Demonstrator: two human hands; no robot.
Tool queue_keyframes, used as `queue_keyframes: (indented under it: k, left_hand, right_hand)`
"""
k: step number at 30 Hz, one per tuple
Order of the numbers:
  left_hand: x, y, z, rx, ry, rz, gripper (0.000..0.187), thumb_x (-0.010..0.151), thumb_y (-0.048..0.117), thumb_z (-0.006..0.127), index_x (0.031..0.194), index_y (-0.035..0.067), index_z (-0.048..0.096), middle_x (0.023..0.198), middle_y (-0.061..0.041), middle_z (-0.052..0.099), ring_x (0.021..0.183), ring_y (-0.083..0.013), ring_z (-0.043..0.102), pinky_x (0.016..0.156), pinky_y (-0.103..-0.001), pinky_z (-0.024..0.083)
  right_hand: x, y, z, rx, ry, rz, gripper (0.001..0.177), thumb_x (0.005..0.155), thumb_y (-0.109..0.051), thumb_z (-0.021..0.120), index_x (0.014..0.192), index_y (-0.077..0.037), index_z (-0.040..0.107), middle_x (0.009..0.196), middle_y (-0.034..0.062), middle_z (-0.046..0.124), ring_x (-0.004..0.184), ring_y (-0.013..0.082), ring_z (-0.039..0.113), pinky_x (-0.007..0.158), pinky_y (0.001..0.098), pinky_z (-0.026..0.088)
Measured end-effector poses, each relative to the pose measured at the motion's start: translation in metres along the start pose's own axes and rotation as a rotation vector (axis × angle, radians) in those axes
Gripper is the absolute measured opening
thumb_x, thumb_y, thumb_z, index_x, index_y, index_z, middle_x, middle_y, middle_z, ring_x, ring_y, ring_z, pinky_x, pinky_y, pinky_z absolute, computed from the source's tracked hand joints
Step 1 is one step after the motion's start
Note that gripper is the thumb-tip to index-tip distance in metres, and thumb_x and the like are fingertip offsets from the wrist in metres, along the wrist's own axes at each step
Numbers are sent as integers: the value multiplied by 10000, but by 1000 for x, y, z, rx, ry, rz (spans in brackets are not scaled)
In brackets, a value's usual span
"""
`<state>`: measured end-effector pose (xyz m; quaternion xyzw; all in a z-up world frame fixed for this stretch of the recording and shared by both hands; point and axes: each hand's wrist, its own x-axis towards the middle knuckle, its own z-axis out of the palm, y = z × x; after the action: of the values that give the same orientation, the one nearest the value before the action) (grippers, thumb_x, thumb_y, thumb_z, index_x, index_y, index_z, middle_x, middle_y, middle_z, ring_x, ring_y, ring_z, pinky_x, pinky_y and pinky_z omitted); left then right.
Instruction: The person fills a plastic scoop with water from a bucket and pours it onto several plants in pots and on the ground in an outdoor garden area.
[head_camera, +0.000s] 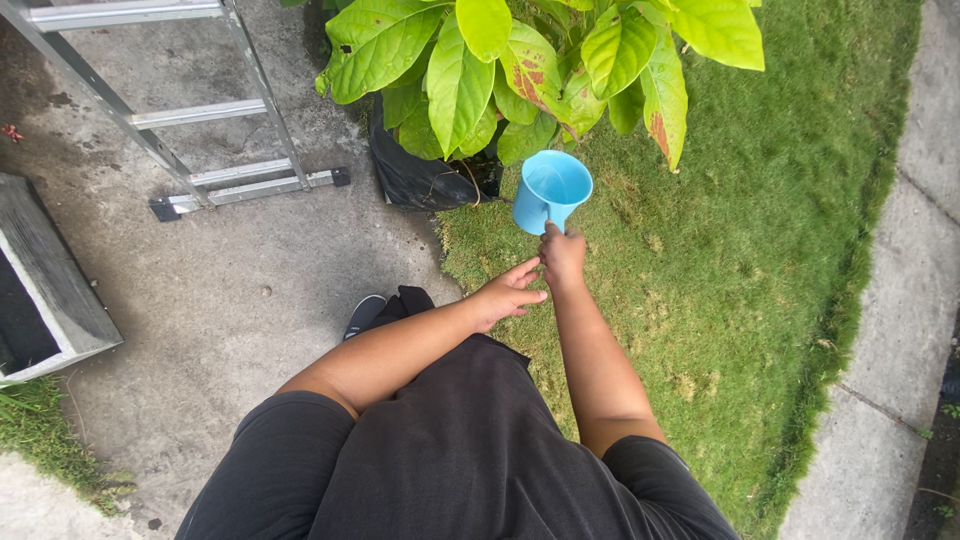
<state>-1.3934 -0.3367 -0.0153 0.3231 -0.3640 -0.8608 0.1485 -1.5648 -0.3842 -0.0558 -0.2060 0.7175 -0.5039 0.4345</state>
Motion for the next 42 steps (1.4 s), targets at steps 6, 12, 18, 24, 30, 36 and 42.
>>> queue_keyframes:
  k: [6,12,18,24,30,36,42]
  left_hand:
    - [-23,1,-23,-11,-15,-47,774,920,256,642,1579,167,248,1634,-85,320,1384,-254,491,1111,-480,400]
    - [-53,-18,-84,-229,196,-63,644,926,224,631,1512,82,405,1507,-97,519,1306,-269,575,1067,-466,449]
    - [-86,-18,-113,-282,301,-49,487,983,269,549,1433,107,459,1456,-44,568,1259,-229,601,1016,-418,469]
    - [-83,-17,-89,-187,157,-141,445,1001,290,547,1401,104,484,1438,-69,583,1248,-239,609,1022,-415,465]
    - [-55,-29,-55,-99,6,-303,426,989,289,542,1382,130,503,1441,-46,581,1237,-231,618,1022,-414,464]
    - [-31,-62,-10,-51,-162,-443,426,1004,278,535,1392,108,497,1462,-64,570,1249,-238,609,1034,-425,458]
    - [-1,-75,38,-33,-147,-468,444,1005,283,503,1420,127,477,1455,-61,566,1251,-248,606,1033,-434,460]
  right_hand:
    - [-42,26,-51,203,-56,150,239,923,-181,688,936,-8,522,669,6,516,453,70,415,378,244,274]
    - [-76,80,-110,203,104,252,247,911,-156,711,940,-28,503,661,4,514,442,76,411,370,249,271]
    - [-130,125,-161,295,292,269,195,865,-144,704,973,-98,548,616,-33,449,417,62,375,359,240,245]
    - [-182,163,-178,227,631,303,192,908,-109,690,885,-41,511,631,23,519,421,105,444,361,272,281]
    - [-233,179,-194,472,768,248,234,953,-149,660,853,-62,467,643,10,483,424,84,380,365,263,232]
    - [-278,198,-214,511,871,317,250,968,-176,654,842,-67,468,643,17,492,426,81,374,368,258,240]
    - [-293,246,-267,495,890,332,230,960,-166,654,851,-54,486,646,30,511,432,92,422,364,264,260]
